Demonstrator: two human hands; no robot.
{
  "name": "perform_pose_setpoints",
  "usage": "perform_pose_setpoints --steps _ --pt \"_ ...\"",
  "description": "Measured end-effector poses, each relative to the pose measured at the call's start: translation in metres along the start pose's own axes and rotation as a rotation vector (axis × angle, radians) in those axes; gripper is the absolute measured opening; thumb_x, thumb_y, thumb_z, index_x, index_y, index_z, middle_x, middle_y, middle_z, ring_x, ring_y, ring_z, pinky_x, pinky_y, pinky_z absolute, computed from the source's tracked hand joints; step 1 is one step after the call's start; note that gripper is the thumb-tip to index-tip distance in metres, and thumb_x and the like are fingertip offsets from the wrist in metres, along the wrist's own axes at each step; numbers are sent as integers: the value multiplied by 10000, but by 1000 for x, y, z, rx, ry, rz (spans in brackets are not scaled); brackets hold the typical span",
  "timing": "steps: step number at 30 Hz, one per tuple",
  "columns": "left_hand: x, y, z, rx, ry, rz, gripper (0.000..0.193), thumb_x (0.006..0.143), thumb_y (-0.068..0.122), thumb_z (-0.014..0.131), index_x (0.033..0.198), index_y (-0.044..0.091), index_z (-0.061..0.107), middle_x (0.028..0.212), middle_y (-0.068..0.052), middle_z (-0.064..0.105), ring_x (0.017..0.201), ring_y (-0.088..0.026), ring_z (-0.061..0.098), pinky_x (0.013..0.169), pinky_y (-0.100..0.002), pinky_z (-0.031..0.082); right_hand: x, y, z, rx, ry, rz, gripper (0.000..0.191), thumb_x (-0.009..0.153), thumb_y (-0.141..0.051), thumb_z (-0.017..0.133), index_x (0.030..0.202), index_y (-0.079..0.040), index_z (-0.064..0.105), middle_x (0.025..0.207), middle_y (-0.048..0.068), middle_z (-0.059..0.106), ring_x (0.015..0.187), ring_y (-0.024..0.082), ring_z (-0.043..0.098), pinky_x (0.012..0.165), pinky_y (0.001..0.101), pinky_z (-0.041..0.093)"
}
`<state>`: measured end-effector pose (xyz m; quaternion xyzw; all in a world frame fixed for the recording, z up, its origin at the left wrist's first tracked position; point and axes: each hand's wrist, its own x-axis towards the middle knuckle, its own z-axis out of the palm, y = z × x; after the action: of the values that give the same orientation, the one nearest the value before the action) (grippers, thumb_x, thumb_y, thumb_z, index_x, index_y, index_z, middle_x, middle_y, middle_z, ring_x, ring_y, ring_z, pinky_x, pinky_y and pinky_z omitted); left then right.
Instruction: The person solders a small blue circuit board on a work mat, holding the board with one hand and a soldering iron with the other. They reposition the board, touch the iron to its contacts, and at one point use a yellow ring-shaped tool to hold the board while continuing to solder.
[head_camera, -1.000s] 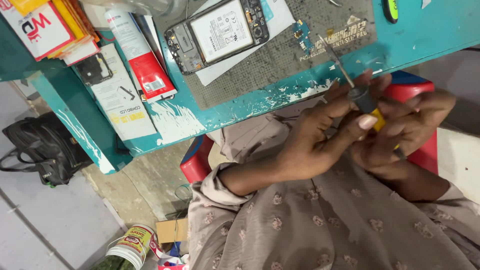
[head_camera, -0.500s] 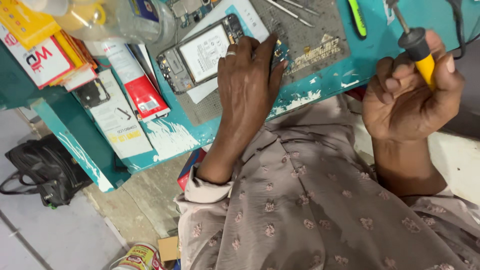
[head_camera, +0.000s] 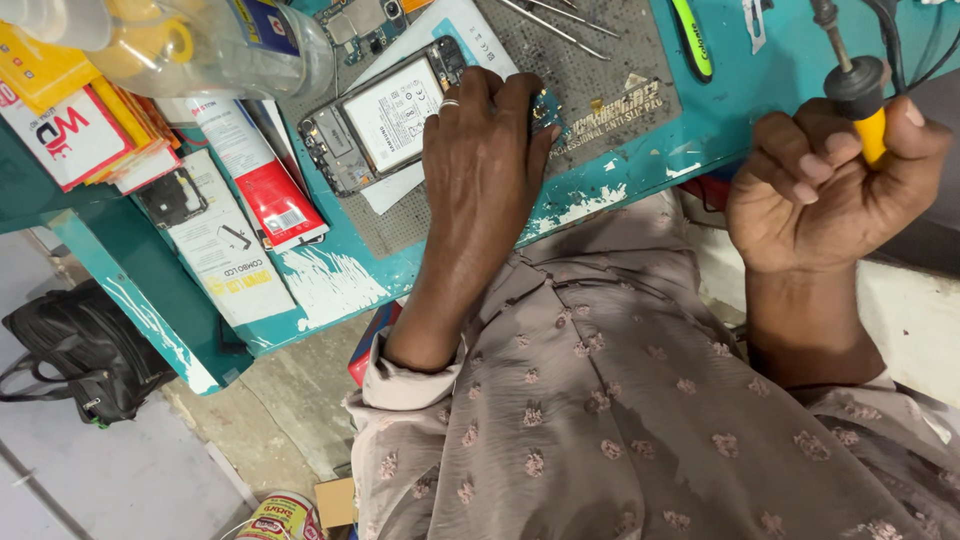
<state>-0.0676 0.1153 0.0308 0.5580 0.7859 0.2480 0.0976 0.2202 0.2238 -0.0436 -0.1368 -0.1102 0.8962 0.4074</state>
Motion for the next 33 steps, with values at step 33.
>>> perform_pose_setpoints --steps 33 --pt "-38 -44 28 -469 128 -155 218 1021 143 825 1225 153 748 853 -8 692 571 -92 510 553 -266 407 41 25 -29 -1647 -868 -777 275 801 -54 839 911 60 615 790 195 630 644 339 650 578 413 543"
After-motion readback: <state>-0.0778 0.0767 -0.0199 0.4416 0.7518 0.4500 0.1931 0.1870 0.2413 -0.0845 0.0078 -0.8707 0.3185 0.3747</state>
